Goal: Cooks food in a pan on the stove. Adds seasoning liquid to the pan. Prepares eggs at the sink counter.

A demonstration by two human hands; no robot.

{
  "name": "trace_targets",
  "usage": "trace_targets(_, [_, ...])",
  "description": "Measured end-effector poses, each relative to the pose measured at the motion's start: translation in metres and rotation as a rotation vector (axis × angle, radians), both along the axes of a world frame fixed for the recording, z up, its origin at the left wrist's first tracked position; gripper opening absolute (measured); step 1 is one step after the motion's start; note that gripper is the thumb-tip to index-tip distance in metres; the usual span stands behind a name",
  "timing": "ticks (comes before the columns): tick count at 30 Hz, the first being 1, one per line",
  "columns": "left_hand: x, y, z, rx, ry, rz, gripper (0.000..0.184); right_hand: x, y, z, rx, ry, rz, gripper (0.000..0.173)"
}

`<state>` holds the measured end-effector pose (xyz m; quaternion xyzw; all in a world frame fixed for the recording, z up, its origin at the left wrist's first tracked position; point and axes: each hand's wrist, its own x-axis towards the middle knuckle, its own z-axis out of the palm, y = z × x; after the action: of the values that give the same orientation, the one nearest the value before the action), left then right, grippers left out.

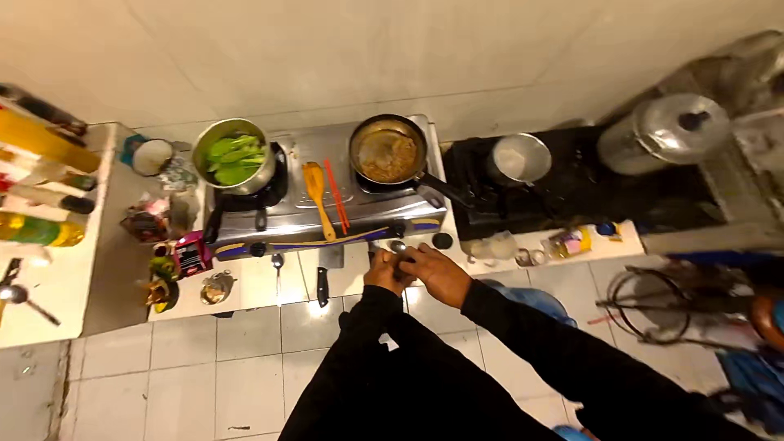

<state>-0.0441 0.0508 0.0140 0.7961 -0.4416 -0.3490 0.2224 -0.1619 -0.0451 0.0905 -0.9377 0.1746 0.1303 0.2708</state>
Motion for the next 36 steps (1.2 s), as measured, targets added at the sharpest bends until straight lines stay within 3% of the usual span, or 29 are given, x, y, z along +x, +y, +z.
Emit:
trace_targets(4, [-0.002, -0.001, -0.006, -0.024, -0.031, -0.004, 0.06, -0.013, -0.016, -0.01, -0.02, -0.163, 0.107, 0.032])
trace_targets(6, [-0.002, 0.001, -0.009, -0.092, -0.033, 0.008, 0.061, -0.026, -0.024, -0.009, -0.063, -0.335, -0.021, 0.024])
trace_targets(8, [-0.004, 0.006, -0.017, -0.177, -0.022, 0.03, 0.063, -0.047, -0.034, -0.015, -0.063, -0.411, -0.287, 0.026])
trace_targets(11, [-0.003, 0.008, -0.02, -0.161, -0.009, 0.06, 0.07, -0.072, -0.042, -0.068, 0.008, -0.229, -0.587, 0.038])
trace_targets(14, [-0.001, 0.011, -0.022, -0.165, -0.017, 0.064, 0.072, -0.07, -0.036, -0.137, 0.171, 0.001, -0.649, 0.043])
trace_targets(17, [0.002, 0.019, -0.021, -0.175, -0.005, 0.105, 0.073, -0.061, -0.036, -0.172, 0.202, 0.043, -0.688, 0.053])
trace_targets(21, [0.015, 0.047, -0.012, -0.207, -0.007, 0.174, 0.072, -0.066, -0.023, -0.159, 0.251, -0.134, -0.697, 0.075])
trace_targets(25, [0.024, 0.086, -0.019, -0.14, -0.028, 0.196, 0.072, -0.042, 0.007, -0.173, 0.515, -0.423, -0.645, 0.104])
trace_targets(30, [0.013, 0.119, -0.028, -0.093, -0.03, 0.25, 0.067, -0.014, 0.007, -0.172, 0.477, -0.502, -0.764, 0.091])
trace_targets(36, [0.009, 0.127, -0.025, -0.049, 0.025, 0.313, 0.069, -0.028, -0.013, -0.072, 0.376, -0.678, -0.77, 0.086])
